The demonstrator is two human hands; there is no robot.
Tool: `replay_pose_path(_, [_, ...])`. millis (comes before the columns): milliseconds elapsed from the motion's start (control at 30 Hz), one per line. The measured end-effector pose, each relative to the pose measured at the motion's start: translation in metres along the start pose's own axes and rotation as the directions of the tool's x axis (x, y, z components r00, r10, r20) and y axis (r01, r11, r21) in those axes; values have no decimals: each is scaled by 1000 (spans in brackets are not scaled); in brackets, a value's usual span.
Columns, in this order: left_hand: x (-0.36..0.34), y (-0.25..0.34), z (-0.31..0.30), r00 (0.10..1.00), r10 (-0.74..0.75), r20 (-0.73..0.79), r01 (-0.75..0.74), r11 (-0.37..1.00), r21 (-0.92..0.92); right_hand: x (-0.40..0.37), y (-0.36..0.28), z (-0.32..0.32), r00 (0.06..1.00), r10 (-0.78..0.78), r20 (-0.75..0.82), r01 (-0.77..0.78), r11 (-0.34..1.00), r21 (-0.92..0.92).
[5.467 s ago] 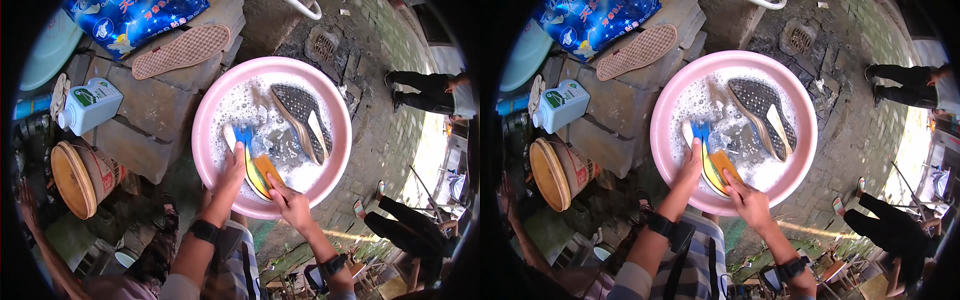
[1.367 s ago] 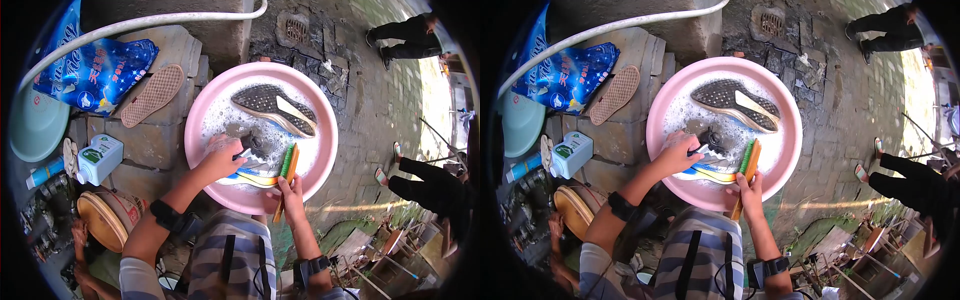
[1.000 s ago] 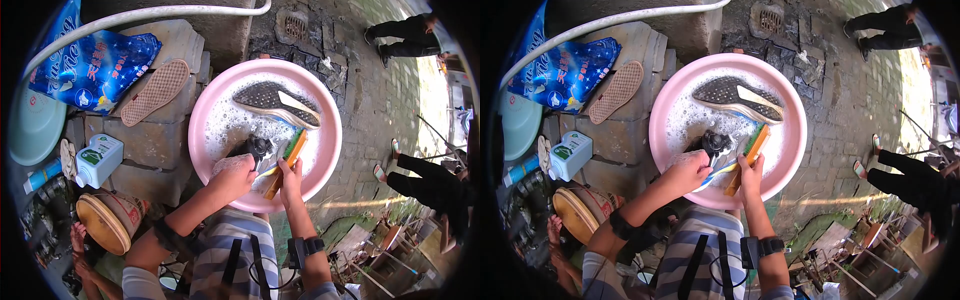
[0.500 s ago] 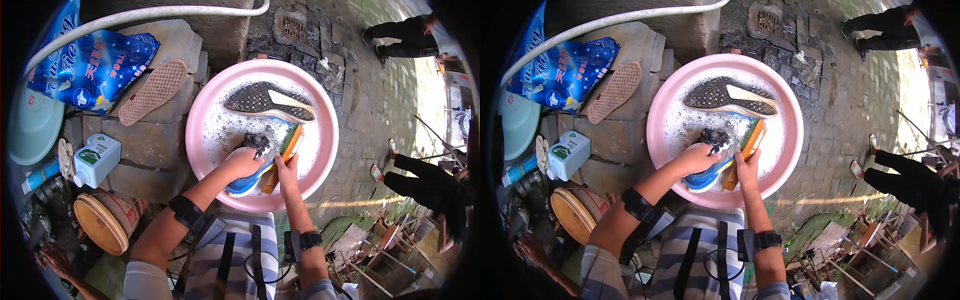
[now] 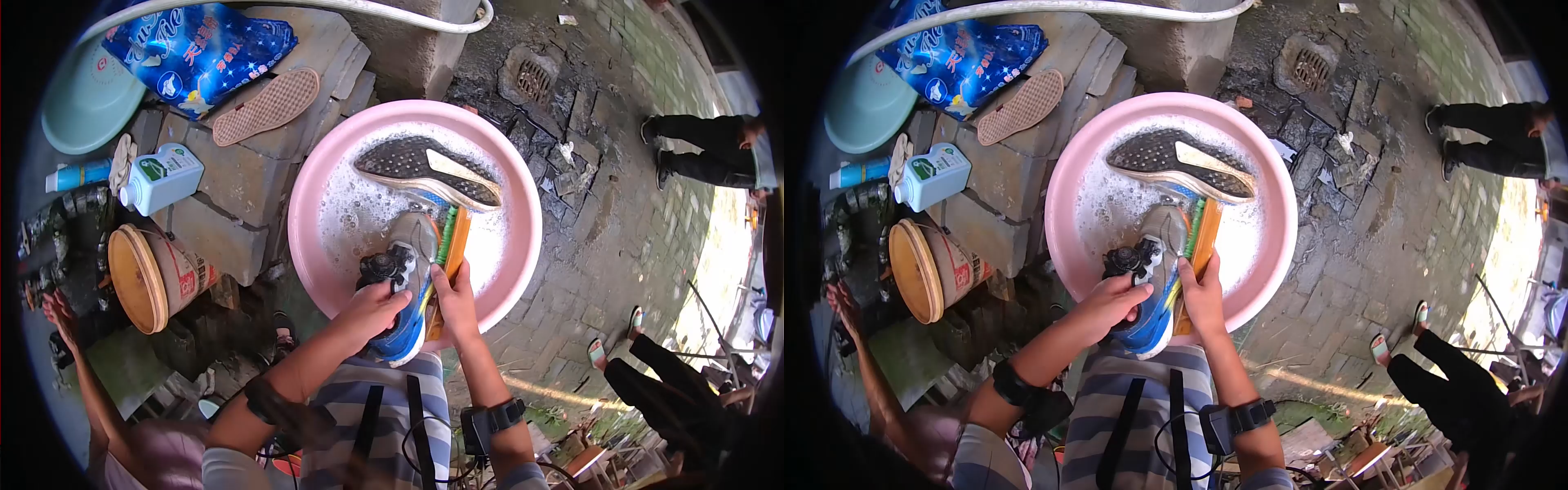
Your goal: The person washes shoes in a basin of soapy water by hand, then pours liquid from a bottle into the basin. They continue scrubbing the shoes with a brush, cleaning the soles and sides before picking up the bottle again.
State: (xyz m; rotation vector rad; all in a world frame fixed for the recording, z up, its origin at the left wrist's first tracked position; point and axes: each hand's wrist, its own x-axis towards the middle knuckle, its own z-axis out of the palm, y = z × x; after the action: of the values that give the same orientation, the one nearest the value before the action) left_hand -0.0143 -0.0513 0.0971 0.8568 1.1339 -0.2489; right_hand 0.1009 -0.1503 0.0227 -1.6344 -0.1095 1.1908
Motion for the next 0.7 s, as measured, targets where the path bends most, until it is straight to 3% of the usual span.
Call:
replay_pose_path(33, [-3, 0, 2, 1000, 4, -22, -5, 1000, -14, 3, -2, 1, 999, -7, 44, 7, 1000, -3])
replay_pose_path(67, [-7, 0, 3, 991, 65, -115, -58, 996, 70, 7, -4, 3, 992, -94, 84, 103, 989, -105])
replay_pose_path(100, [-12, -2, 4, 971, 128, -202, -96, 983, 158, 8, -8, 2, 991, -85, 106, 97, 990, -107])
replay_pose_path(167, [-13, -8, 6, 957, 139, -256, -127, 990, 61, 8, -48, 5, 962, 183, 204, -94, 920, -380])
replay_pose_path(200, [-9, -14, 5, 934, 164, -317, -155, 987, 53, 24, -8, -3, 913, -325, 246, 407, 715, -568])
replay_pose_path(300, [2, -22, -2, 885, 228, -406, -243, 970, 16, 21, -45, -11, 883, -276, 379, 464, 623, -630])
replay_pose_path(367, [23, -38, -6, 847, 238, -476, -272, 962, -2, 13, -56, -18, 857, -302, 418, 507, 644, -573])
replay_pose_path(400, [33, -48, -1, 792, 285, -539, -376, 924, -64, 3, -69, -22, 864, -201, 461, 476, 623, -621])
replay_pose_path(433, [38, -54, 0, 793, 281, -541, -379, 922, -76, -5, -75, -22, 866, -99, 489, 446, 594, -670])
replay_pose_path(500, [48, -66, 6, 822, 180, -540, -306, 940, -151, -12, -65, -22, 851, -138, 508, 495, 533, -686])
replay_pose_path(533, [62, -83, 10, 790, 251, -559, -363, 927, -97, -13, -59, -20, 814, -172, 555, 569, 434, -699])
replay_pose_path(567, [67, -87, 15, 684, 375, -626, -372, 917, 143, -12, -49, -15, 772, -198, 604, 633, 333, -699])
replay_pose_path(600, [70, -93, 22, 643, 426, -637, -350, 903, 250, -4, -27, -11, 747, -285, 601, 665, 287, -690])
replay_pose_path(633, [69, -88, 27, 602, 477, -640, -323, 879, 352, 2, -29, 1, 743, -280, 608, 669, 277, -690])
replay_pose_path(667, [70, -87, 30, 641, 474, -603, -300, 879, 372, 15, -35, 18, 774, -234, 589, 630, 189, -753])
replay_pose_path(700, [83, -98, 36, 553, 574, -604, -359, 818, 448, 29, -39, 34, 805, -189, 562, 585, 99, -805])
